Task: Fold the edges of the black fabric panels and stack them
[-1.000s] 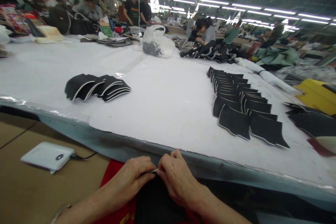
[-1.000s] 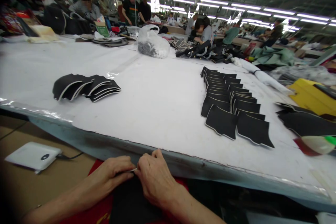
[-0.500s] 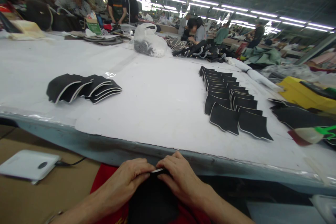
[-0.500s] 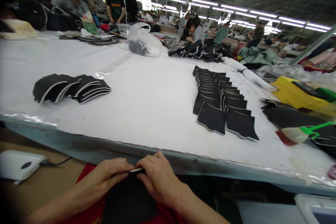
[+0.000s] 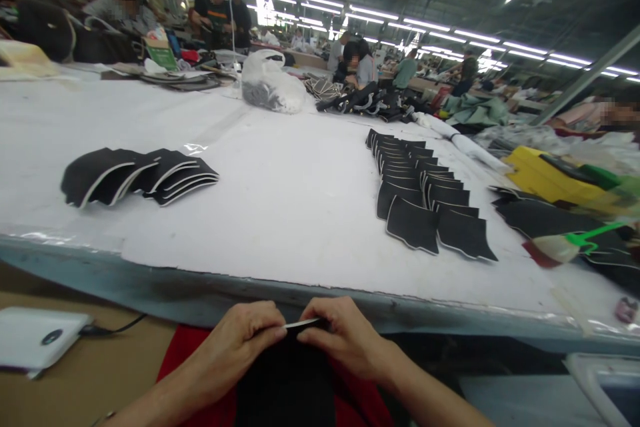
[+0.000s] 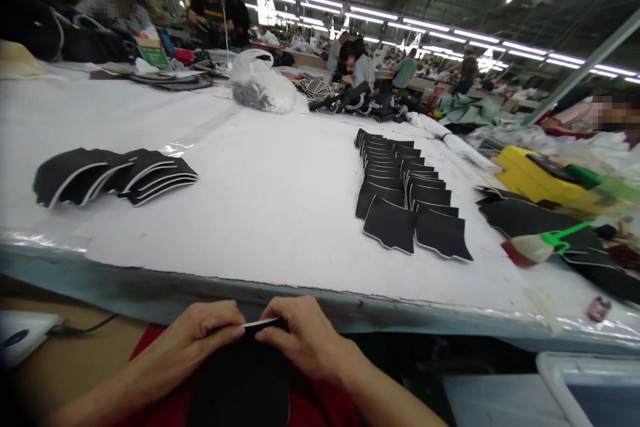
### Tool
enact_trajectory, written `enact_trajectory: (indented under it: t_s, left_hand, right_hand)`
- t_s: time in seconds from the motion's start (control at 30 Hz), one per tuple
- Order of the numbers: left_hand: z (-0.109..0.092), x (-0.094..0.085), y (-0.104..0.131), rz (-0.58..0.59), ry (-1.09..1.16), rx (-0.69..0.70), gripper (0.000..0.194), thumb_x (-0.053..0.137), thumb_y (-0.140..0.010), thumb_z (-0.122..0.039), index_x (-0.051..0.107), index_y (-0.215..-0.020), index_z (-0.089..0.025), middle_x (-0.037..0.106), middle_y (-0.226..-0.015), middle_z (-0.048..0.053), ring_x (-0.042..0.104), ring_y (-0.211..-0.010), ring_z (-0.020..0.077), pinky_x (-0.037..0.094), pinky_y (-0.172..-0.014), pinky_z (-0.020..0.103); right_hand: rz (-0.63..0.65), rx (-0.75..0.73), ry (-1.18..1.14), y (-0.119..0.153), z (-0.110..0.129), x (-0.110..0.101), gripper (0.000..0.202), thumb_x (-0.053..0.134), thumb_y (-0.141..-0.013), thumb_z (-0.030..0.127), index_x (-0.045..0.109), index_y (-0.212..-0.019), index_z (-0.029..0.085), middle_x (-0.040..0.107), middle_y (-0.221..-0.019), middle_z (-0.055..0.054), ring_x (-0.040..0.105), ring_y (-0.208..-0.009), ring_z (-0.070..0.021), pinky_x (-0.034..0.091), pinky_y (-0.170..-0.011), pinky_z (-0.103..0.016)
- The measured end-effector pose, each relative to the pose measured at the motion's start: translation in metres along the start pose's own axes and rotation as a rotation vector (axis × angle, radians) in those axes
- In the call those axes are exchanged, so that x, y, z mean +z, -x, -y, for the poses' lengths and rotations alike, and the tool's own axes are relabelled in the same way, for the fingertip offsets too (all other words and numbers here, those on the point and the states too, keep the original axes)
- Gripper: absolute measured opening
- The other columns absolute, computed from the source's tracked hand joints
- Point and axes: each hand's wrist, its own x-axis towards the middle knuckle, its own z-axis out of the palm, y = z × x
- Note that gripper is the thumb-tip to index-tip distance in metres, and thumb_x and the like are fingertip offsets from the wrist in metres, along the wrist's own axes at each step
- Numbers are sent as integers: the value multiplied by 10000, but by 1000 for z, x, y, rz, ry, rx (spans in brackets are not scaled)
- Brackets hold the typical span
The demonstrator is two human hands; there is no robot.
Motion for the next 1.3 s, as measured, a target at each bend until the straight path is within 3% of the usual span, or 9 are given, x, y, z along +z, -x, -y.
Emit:
enact_trajectory:
  t_s: [0.27,0.37,0.6,0.83,0.97,1.13,1.3]
  left_hand:
    - [7,-2,-1,41,36,-41,367,454,-925,-425,592,-701,-168,491,-710,-22,489,-686,139,331,-621,237]
    - [7,-1,-1,42,-4,-27,361,444,-931,-410,574,-694,-171,491,-706,-23,493,-684,138,330,-625,236]
    - [3,5,-2,25,-105,20,355,406,-940,-369,511,-662,-174,477,-693,-21,487,-675,137,307,-626,247]
    - [3,7,-4,33,-133,13,361,388,-942,-374,499,-662,-177,493,-702,-9,503,-690,148,309,-637,255]
    - [1,5,-6,46,-147,-6,361,386,-941,-369,522,-668,-175,509,-704,-6,507,-689,151,317,-637,252]
    - [-1,7,-10,57,-90,38,212,452,-905,-297,604,-814,-181,596,-807,-2,547,-775,155,351,-701,235]
    - [-5,14,-13,-39,-38,-4,330,456,-903,-352,496,-626,-178,482,-629,-33,461,-627,125,298,-583,229]
  right_hand:
    - [25,-5,-149,2,-5,-6,250,694,-758,75,691,-964,216,650,-864,43,556,-771,-114,376,-698,-192]
    - [12,-36,-164,2,-6,-4,237,697,-756,72,708,-948,209,663,-884,29,571,-815,-127,380,-720,-199]
    - [-90,2,-128,4,-14,7,114,683,-762,87,719,-813,183,642,-739,33,558,-705,-121,367,-645,-209]
    - [-149,33,-138,5,-21,15,30,689,-791,184,707,-772,170,623,-668,38,544,-639,-116,352,-592,-211]
    - [-150,37,-169,4,-20,15,148,652,-831,260,680,-731,154,565,-608,48,481,-576,-94,319,-544,-202]
    - [-165,40,-164,2,-16,17,298,594,-881,380,655,-699,152,510,-568,49,447,-550,-90,296,-517,-206]
    - [-133,17,5,0,-18,18,403,487,-930,495,653,-728,189,596,-623,14,547,-591,-135,354,-551,-224]
